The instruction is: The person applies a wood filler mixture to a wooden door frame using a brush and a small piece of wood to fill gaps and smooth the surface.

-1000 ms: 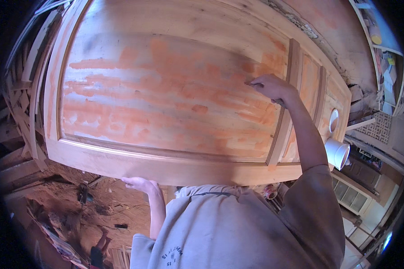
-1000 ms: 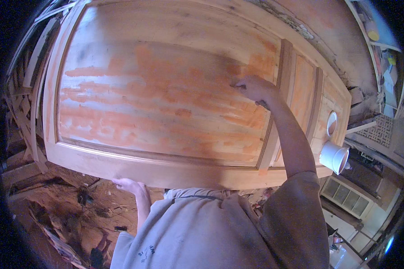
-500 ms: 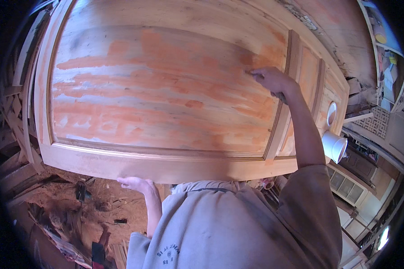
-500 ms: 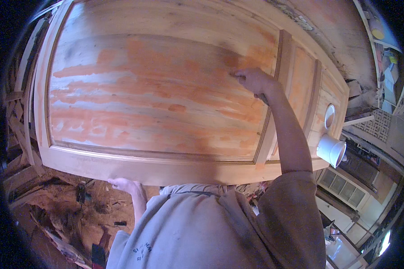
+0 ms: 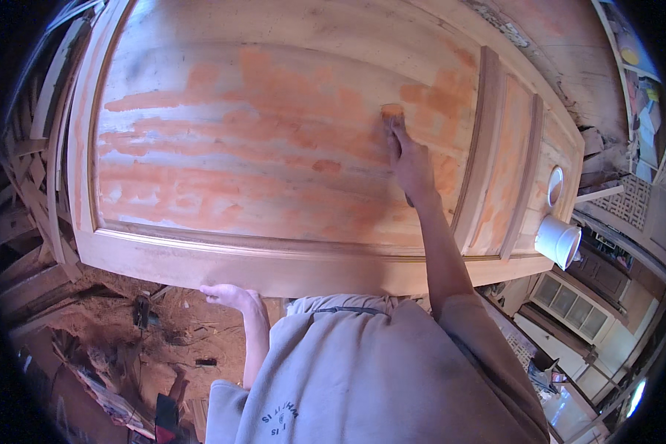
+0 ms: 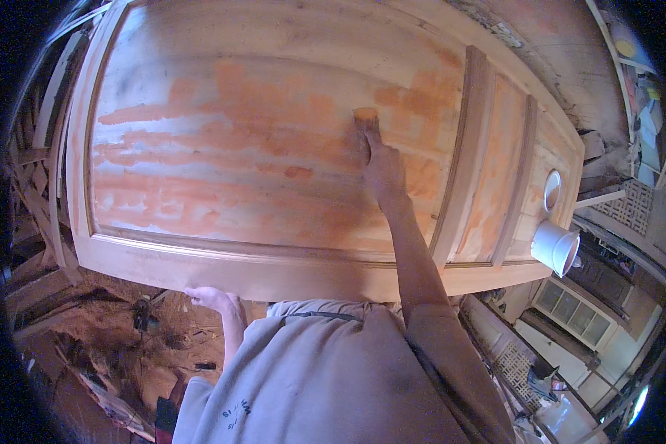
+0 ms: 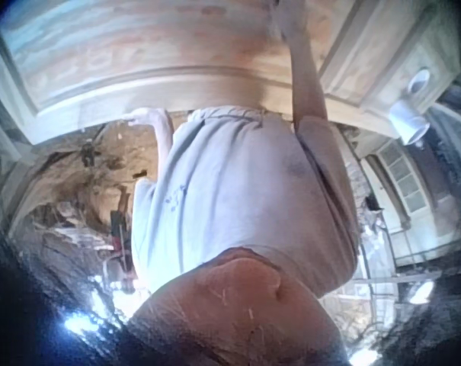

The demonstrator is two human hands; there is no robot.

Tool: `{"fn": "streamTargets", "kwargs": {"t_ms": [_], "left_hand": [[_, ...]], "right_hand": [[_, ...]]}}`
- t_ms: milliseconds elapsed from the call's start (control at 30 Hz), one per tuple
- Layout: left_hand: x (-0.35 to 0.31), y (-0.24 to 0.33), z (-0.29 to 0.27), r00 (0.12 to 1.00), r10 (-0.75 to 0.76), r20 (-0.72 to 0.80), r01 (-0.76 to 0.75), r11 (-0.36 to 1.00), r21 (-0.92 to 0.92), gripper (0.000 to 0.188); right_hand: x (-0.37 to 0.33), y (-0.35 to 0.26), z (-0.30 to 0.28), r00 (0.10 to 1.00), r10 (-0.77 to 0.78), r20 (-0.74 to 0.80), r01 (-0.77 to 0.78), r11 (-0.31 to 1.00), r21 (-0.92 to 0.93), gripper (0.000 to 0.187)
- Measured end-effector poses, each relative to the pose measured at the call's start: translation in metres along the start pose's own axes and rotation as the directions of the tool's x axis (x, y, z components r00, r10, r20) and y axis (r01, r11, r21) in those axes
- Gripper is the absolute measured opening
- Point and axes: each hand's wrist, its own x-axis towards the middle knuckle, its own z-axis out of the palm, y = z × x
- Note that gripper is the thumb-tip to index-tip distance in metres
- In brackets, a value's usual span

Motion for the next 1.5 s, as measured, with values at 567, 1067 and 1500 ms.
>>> {"fn": "streamTargets", "kwargs": {"t_ms": [567, 1067, 1500], "left_hand": [[-0.027, 0.021, 0.002, 0.991, 0.027, 0.132, -0.003, 0.984, -0.176, 0.074], [0.020, -0.018, -0.006, 0.994, 0.093, 0.057, -0.090, 0.995, -0.052, 0.081], [0.018, -0.016, -0.007, 0.989, 0.135, 0.064, -0.130, 0.988, -0.080, 0.075]], "right_hand": [[0.061, -0.018, -0.094, 0.835, -0.107, 0.540, 0.259, 0.942, -0.214, 0.034], [-0.134, 0.124, -0.010, 0.945, -0.058, 0.322, -0.320, -0.377, 0.869, 0.033], [-0.015, -0.001, 0.043, 0.856, -0.180, -0.484, 0.324, 0.917, 0.234, 0.045]]}}
